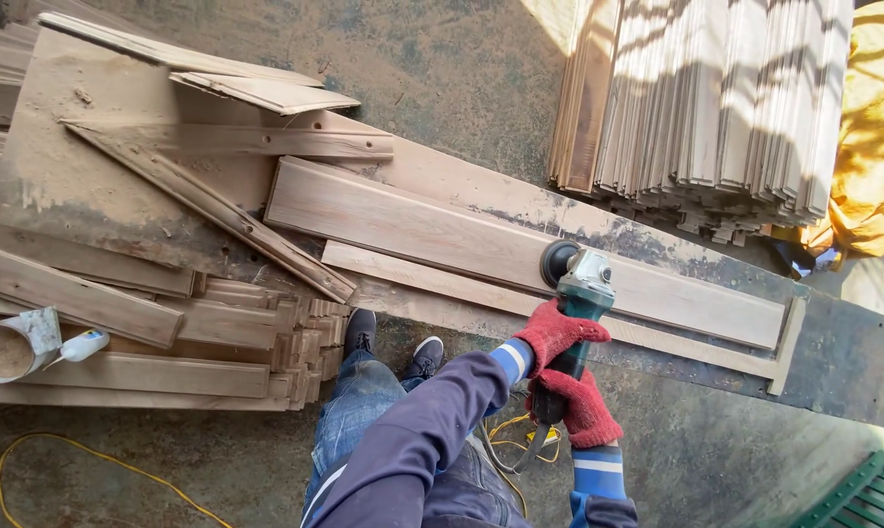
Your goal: The person is using a handheld angle grinder with a sanding disc to smooth long wooden planks on a workbench.
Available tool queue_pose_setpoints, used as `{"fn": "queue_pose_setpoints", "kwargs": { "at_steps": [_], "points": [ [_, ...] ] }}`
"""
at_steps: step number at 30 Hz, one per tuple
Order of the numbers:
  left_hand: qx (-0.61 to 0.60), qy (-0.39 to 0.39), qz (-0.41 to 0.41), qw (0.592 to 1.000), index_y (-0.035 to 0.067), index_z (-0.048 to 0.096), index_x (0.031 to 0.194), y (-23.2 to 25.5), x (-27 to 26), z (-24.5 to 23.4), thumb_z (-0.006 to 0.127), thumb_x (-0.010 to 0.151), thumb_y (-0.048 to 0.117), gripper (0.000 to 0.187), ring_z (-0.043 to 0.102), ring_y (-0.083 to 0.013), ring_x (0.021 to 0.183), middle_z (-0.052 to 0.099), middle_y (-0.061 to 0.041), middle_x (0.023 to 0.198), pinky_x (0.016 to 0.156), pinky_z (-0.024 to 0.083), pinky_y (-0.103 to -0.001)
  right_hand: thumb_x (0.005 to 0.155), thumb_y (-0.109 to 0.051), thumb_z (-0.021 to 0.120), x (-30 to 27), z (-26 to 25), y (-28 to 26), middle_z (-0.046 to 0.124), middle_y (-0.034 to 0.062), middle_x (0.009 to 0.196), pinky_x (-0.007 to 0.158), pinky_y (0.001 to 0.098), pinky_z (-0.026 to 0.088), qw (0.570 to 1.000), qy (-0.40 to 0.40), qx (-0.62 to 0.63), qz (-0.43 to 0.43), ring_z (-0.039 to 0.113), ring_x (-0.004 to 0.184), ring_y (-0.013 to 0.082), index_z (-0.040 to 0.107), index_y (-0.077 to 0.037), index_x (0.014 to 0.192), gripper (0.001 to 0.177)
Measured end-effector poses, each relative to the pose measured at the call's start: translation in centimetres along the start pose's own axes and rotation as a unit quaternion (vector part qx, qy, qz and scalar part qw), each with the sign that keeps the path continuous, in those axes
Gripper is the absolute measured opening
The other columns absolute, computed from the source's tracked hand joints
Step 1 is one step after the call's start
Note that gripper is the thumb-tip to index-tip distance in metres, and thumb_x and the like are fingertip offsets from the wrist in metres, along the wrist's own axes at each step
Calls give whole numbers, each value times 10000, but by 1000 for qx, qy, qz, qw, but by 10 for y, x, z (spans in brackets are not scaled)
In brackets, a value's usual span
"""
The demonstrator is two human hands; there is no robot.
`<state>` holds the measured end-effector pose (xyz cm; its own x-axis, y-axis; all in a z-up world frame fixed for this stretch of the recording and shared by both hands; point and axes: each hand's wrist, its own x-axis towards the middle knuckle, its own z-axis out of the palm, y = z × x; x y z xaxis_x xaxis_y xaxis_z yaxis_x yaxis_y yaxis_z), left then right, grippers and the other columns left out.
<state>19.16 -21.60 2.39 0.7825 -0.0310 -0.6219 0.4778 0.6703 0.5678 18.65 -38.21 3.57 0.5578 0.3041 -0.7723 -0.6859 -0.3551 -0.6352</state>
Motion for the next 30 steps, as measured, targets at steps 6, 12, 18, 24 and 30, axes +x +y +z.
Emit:
{"fn": "queue_pose_setpoints", "kwargs": {
  "at_steps": [6, 12, 18, 24, 30],
  "points": [
    [-64, 49, 32, 996, 28, 706, 1105, 20, -22, -52, 856, 573, 238, 591, 662, -201, 847, 731, -108, 990, 813, 567, -322, 770, -18, 716, 11, 55, -21, 670, 254, 803, 489, 435, 519, 997, -45, -58, 18, 656, 585, 386, 618, 93, 1059, 324],
    [-204, 157, 68, 964, 78, 711, 1021, 3, -5, -116, 1002, 491, 110, 606, 715, -210, 678, 698, -93, 757, 665, 635, -374, 567, -87, 935, 13, 143, -39, 674, 268, 691, 421, 535, 569, 986, -35, -160, -11, 697, 515, 422, 678, 47, 940, 472],
    [-245, 199, 75, 946, 11, 654, 1051, 26, -29, -128, 966, 557, 47, 585, 744, -291, 641, 699, -165, 732, 600, 644, -447, 546, -107, 953, 26, 153, -45, 675, 261, 660, 424, 507, 577, 978, -83, -188, -24, 708, 515, 403, 657, 32, 916, 494],
    [-251, 128, 56, 958, 31, 677, 1045, -10, 31, -72, 985, 523, 7, 607, 756, -305, 685, 709, -142, 763, 586, 648, -484, 601, -79, 909, 20, 85, -40, 662, 266, 676, 386, 546, 558, 991, -19, -130, -11, 694, 514, 439, 667, 29, 957, 445],
    [-143, 84, 22, 986, 33, 654, 1153, -18, 35, -4, 1006, 506, 166, 749, 715, -256, 861, 695, -122, 919, 774, 627, -460, 632, -99, 892, 14, 15, -21, 691, 214, 741, 459, 533, 578, 993, 61, -98, -33, 702, 569, 384, 709, -4, 953, 381]
  ]
}}
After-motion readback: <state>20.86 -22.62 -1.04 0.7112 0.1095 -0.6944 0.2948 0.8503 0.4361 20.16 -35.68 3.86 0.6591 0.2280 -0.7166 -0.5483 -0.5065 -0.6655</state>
